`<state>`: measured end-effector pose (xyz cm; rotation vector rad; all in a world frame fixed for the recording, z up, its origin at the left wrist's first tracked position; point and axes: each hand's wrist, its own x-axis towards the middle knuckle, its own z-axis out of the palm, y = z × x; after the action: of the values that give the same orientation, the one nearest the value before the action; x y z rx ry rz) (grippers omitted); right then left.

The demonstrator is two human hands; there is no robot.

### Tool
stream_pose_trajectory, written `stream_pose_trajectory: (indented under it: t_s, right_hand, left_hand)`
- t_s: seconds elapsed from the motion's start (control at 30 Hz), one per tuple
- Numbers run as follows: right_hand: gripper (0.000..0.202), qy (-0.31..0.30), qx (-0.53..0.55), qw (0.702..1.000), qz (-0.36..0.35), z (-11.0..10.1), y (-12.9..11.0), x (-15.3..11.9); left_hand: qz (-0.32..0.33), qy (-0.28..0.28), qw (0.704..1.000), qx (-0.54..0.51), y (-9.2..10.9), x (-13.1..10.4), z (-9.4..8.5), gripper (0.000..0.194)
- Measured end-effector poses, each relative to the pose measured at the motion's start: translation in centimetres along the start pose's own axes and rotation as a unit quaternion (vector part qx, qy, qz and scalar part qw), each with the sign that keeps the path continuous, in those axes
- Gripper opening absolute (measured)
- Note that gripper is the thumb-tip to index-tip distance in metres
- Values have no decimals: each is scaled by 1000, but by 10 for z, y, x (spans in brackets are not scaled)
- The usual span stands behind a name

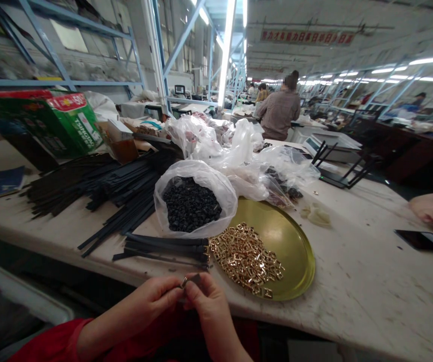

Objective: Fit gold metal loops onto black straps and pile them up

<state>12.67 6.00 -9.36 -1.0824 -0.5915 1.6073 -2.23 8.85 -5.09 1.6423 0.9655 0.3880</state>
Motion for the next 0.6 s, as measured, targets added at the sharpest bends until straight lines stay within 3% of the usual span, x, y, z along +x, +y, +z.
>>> stream_pose_trajectory:
  t_s: [0.17, 0.4, 0.5, 0.6]
  right_hand:
    - [25, -7, -89, 993, -81, 1, 5, -3]
    - [29, -59, 4, 998, 22, 5, 2, -5]
    - [31, -15, -86, 995, -49, 5, 3, -3]
    - [29, 24, -193, 972, -135, 4, 1, -2]
  left_hand:
    - [-46, 35, 995, -86, -3, 0, 4, 17]
    - [-84, 58, 986, -135, -2, 5, 11, 21]
    - [-136, 68, 980, -130, -3, 7, 14, 20]
    - [-148, 61, 975, -151, -5, 7, 15, 20]
